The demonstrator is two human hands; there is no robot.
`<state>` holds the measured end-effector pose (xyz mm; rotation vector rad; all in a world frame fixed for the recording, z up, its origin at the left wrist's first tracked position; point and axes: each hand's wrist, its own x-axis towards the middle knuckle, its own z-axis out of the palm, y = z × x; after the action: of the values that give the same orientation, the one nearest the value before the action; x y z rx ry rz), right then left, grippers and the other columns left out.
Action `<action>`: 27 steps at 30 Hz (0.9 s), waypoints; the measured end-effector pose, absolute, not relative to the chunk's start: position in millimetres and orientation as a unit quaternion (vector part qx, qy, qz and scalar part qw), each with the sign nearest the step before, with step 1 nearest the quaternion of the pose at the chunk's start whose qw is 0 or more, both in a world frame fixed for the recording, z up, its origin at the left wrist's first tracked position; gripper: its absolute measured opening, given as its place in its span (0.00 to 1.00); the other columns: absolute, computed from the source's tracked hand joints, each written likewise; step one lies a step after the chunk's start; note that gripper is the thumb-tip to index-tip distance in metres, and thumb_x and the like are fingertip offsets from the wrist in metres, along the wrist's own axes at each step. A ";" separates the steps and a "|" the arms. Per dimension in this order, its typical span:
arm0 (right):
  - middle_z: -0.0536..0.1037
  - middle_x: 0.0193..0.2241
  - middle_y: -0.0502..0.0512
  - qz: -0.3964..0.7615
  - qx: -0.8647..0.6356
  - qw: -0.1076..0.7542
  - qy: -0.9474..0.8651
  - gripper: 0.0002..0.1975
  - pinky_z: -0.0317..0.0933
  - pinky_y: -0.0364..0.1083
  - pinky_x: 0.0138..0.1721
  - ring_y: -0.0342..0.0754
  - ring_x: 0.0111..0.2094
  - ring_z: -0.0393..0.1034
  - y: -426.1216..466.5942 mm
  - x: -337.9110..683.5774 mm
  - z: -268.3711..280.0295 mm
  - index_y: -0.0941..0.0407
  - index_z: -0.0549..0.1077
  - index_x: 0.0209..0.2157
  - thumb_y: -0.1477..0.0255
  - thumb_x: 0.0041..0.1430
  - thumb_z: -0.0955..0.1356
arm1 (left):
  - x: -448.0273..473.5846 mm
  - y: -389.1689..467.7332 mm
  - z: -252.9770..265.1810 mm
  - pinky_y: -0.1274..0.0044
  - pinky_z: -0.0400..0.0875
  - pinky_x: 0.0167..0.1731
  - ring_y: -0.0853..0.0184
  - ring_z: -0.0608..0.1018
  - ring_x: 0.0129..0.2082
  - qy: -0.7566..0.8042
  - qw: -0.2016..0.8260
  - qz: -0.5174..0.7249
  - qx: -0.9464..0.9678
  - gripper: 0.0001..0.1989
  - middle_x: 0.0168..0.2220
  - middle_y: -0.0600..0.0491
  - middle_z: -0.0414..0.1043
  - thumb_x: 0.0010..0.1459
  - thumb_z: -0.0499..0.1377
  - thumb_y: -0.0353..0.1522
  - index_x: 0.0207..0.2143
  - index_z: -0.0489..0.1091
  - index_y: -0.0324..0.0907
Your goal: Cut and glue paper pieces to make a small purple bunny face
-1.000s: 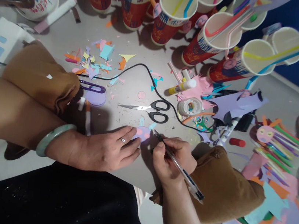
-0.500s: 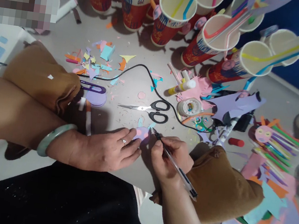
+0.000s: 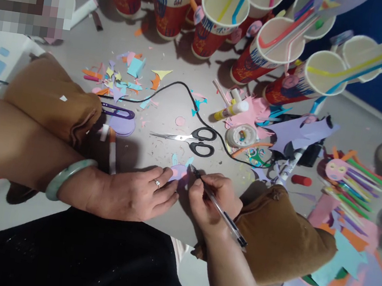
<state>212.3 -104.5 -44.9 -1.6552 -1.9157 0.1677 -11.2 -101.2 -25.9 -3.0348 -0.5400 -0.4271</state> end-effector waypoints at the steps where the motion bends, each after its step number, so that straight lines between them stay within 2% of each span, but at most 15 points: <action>1: 0.80 0.24 0.51 0.072 -0.627 0.293 -0.718 0.13 0.66 0.45 0.25 0.48 0.25 0.76 -104.8 212.1 -45.0 0.53 0.70 0.31 0.58 0.60 0.68 | -11.0 -101.2 -25.9 0.62 0.72 0.47 0.51 0.81 0.47 -0.174 0.015 -0.138 -0.975 0.19 0.49 0.37 0.79 0.65 0.54 0.33 0.52 0.75 0.32; 8: 0.81 0.26 0.52 0.086 -0.632 0.263 -0.724 0.13 0.65 0.46 0.26 0.49 0.27 0.77 -106.8 213.5 -45.2 0.53 0.72 0.32 0.57 0.61 0.68 | -10.5 -101.0 -24.5 0.62 0.70 0.47 0.52 0.80 0.47 -0.179 0.025 -0.131 -0.975 0.19 0.49 0.38 0.79 0.66 0.53 0.33 0.52 0.76 0.34; 27: 0.82 0.26 0.52 0.075 -0.612 0.262 -0.742 0.12 0.68 0.46 0.25 0.49 0.25 0.78 -105.6 213.2 -44.0 0.53 0.73 0.32 0.59 0.62 0.68 | -12.2 -97.5 -19.5 0.63 0.71 0.48 0.54 0.81 0.47 -0.173 0.030 -0.132 -0.976 0.17 0.48 0.38 0.80 0.66 0.54 0.32 0.52 0.76 0.33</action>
<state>213.2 -105.6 -44.0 -1.6555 -2.0089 0.2038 -12.2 -97.5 -19.5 -3.0075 -0.5333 -0.4054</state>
